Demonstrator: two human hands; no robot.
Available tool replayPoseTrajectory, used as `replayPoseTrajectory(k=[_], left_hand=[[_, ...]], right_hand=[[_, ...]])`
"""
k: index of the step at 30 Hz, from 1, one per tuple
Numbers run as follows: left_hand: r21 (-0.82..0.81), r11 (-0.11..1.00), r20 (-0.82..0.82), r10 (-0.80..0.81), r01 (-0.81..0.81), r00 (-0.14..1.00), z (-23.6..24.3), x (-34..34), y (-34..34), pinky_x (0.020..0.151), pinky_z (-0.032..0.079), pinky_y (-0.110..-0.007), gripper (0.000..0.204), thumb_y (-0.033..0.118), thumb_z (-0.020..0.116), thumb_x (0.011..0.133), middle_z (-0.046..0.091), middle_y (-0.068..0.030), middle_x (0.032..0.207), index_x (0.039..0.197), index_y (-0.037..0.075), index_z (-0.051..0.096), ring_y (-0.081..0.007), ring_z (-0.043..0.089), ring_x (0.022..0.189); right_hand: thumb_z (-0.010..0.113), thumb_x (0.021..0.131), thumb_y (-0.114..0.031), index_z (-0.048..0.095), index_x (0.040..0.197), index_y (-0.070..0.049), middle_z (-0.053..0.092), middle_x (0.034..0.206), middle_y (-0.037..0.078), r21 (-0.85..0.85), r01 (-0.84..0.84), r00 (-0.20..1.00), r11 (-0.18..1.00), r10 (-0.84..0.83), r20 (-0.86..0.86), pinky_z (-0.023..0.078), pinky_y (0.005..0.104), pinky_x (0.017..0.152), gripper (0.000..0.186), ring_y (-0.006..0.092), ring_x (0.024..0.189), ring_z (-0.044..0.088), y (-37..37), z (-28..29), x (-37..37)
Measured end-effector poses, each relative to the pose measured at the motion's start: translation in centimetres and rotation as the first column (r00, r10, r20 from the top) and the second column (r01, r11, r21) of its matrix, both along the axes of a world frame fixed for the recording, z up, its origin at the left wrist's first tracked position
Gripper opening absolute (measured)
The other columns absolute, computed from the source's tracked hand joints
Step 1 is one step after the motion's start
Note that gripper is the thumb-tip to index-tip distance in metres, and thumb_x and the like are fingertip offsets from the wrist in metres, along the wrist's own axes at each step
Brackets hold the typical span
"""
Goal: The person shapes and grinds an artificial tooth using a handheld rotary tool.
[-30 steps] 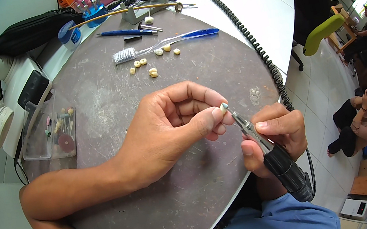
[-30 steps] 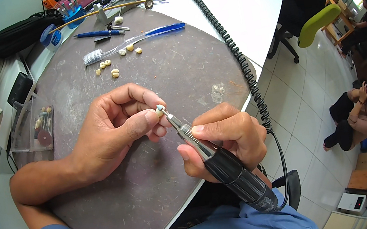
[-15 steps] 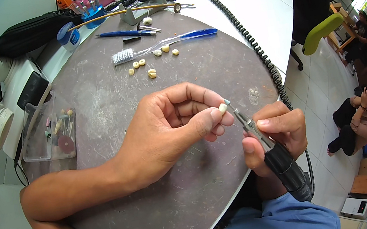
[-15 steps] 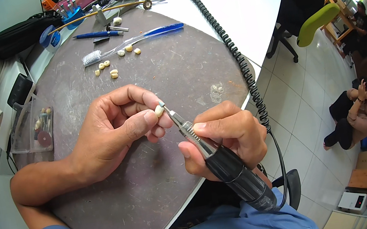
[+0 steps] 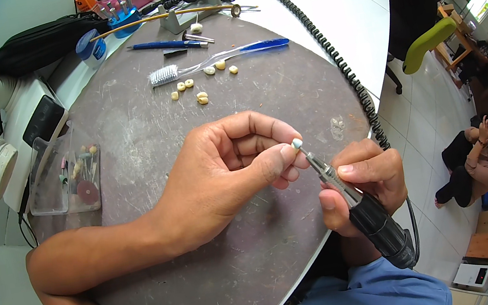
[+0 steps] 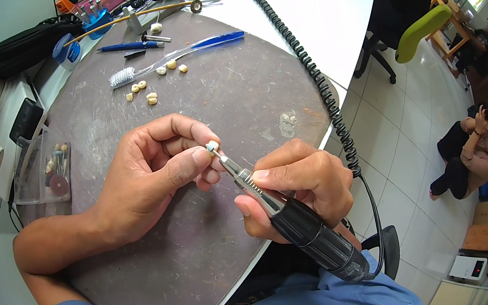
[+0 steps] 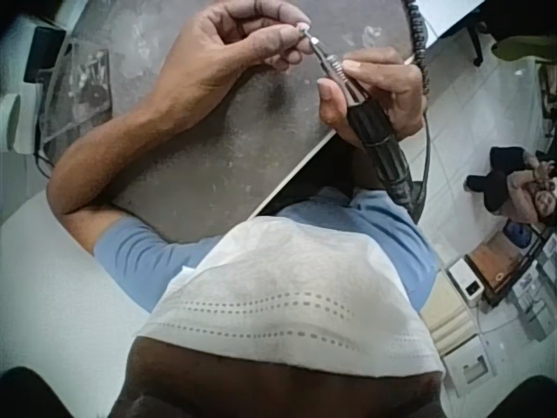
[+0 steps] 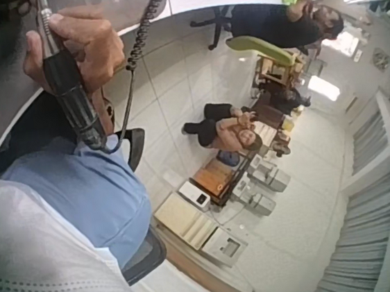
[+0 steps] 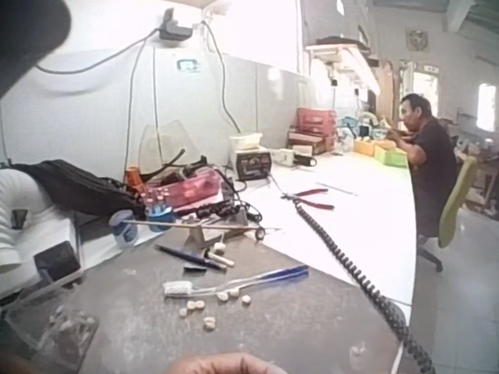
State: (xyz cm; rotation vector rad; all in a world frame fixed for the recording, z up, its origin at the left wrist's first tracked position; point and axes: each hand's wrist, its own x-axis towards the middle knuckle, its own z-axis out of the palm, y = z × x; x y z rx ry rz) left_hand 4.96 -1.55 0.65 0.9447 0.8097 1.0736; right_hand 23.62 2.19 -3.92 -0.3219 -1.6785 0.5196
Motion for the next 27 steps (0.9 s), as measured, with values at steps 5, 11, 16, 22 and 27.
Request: replayPoseTrajectory(k=[5,11,16,22,27], left_hand=[[-0.022,1.000,0.013,0.003,-0.003,1.000,0.21,0.12,0.08,0.073,0.049,-0.023,0.017,0.008,0.060,0.089,0.063,-0.0086,0.091,0.102,-0.002,0.056,-0.0103,0.059,0.080],[-0.014,1.000,0.008,-0.010,0.010,1.000,0.20,-0.07,-0.01,0.074,0.049,-0.023,0.017,0.008,0.060,0.089,0.064,-0.0084,0.093,0.102,-0.001,0.056,-0.0101,0.060,0.082],[-0.009,1.000,-0.008,-0.006,0.006,1.000,0.08,-0.09,-0.08,0.076,0.049,-0.023,0.017,0.008,0.060,0.089,0.064,-0.0085,0.094,0.102,-0.001,0.056,-0.0101,0.060,0.085],[0.005,1.000,-0.010,-0.014,0.014,1.000,-0.07,-0.13,-0.07,0.076,0.049,-0.023,0.018,0.009,0.060,0.088,0.064,-0.0082,0.093,0.103,-0.001,0.056,-0.0100,0.060,0.083],[0.006,1.000,-0.004,-0.012,0.012,1.000,-0.04,-0.11,-0.02,0.075,0.049,-0.023,0.018,0.009,0.061,0.088,0.064,-0.0083,0.093,0.103,-0.002,0.056,-0.0099,0.059,0.082]], right_hand=[[0.081,0.066,-0.009,0.055,0.087,-0.003,0.062,0.067,0.011,-0.051,0.031,0.999,0.998,-0.031,0.017,0.037,0.0166,0.038,0.034,0.0066,0.049,0.056,-0.11,0.17,0.27],[0.080,0.066,-0.009,0.053,0.090,-0.003,0.062,0.068,0.011,-0.022,0.066,0.997,0.998,-0.065,0.028,0.037,0.0165,0.040,0.037,0.0052,0.048,0.054,-0.05,0.38,0.23],[0.080,0.067,-0.010,0.052,0.091,-0.003,0.062,0.067,0.011,-0.028,0.043,0.999,0.999,-0.043,-0.017,0.038,0.0162,0.040,0.037,0.0049,0.049,0.054,0.02,-0.11,0.20],[0.080,0.067,-0.011,0.053,0.090,-0.003,0.062,0.066,0.010,-0.023,0.039,0.999,0.999,-0.039,-0.003,0.037,0.0162,0.039,0.036,0.0059,0.050,0.055,-0.07,0.01,0.13],[0.080,0.067,-0.010,0.054,0.090,-0.003,0.062,0.067,0.010,-0.021,0.030,1.000,0.999,-0.030,-0.005,0.036,0.0163,0.039,0.036,0.0063,0.049,0.055,0.03,-0.01,0.10]])
